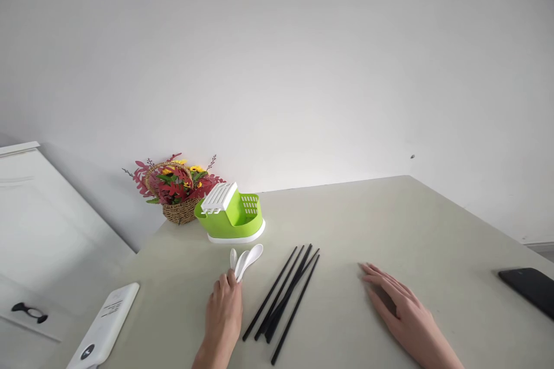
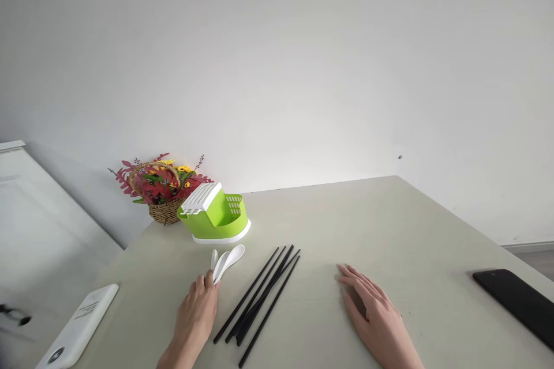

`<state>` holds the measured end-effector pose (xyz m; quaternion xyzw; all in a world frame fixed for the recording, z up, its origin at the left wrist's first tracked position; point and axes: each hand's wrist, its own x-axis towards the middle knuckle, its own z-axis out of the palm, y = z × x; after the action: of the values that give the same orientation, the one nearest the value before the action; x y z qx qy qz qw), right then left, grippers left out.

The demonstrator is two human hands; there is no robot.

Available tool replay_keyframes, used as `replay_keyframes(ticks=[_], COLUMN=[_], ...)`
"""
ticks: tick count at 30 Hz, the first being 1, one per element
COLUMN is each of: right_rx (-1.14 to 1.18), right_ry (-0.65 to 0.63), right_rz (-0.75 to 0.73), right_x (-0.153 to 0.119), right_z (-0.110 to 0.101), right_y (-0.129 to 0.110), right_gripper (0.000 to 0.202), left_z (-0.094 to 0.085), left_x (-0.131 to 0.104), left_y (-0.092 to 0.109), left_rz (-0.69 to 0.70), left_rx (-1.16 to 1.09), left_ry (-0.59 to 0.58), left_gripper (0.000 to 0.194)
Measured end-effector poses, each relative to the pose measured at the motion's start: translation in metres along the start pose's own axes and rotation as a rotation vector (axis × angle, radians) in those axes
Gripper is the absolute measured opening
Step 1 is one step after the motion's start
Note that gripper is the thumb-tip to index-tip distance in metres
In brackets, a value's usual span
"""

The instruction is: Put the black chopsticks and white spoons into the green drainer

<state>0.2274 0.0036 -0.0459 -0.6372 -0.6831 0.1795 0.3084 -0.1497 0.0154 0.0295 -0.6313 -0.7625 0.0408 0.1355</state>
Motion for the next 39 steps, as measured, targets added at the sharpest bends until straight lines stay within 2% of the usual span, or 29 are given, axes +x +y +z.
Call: replay_keyframes(ticks=[8, 13, 17, 21, 24, 27, 30, 33, 39], right_rx=[0.022, 0.043, 0.06, 0.086, 0.11, 0.151, 0.2, 0.214, 0.152], right_ry=[0.021, 0.043, 0.02, 0.008, 0.023, 0.04, 0.074, 0.069, 0.053], right_rz=[-0.022, -0.046, -0.046, -0.014, 0.059, 0.112, 0.107, 0.104, 0.077], right_x=[0.001, 0.002, 0.003, 0.003, 0.003, 0.003, 0.005, 0.006, 0.005], right_z=[-0.002, -0.001, -0.001, -0.004, -0.008, -0.01, -0.01, -0.009, -0.01], right_y=[-0.002, -0.001, -0.001, -0.003, -0.007, -0.01, -0.008, -0.005, -0.009], right_gripper=[0.038, 0.036, 0.035, 0.036, 0.04, 0.044, 0.048, 0.051, 0.043], left_z=[0.004, -0.007, -0.026, -0.042, -0.041, -0.032, -0.021, -0.013, -0.012], left_x=[0.001, 0.0, -0.007, -0.022, -0.034, -0.041, -0.044, -0.046, -0.05], left_y=[-0.004, 0.007, 0.04, 0.091, 0.129, 0.156, 0.171, 0.177, 0.184], left_rz=[0.106, 0.092, 0.193, 0.342, 0.436, 0.491, 0.522, 0.534, 0.522], left_rx=[0.018, -0.131, -0.272, -0.362, -0.366, -0.366, -0.368, -0.341, -0.245], left_ry=[0.058, 0.112, 0.149, 0.116, 0.1, 0.103, 0.131, 0.144, 0.094], left_gripper=[0.038, 0.036, 0.036, 0.035, 0.037, 0.041, 0.048, 0.057, 0.064])
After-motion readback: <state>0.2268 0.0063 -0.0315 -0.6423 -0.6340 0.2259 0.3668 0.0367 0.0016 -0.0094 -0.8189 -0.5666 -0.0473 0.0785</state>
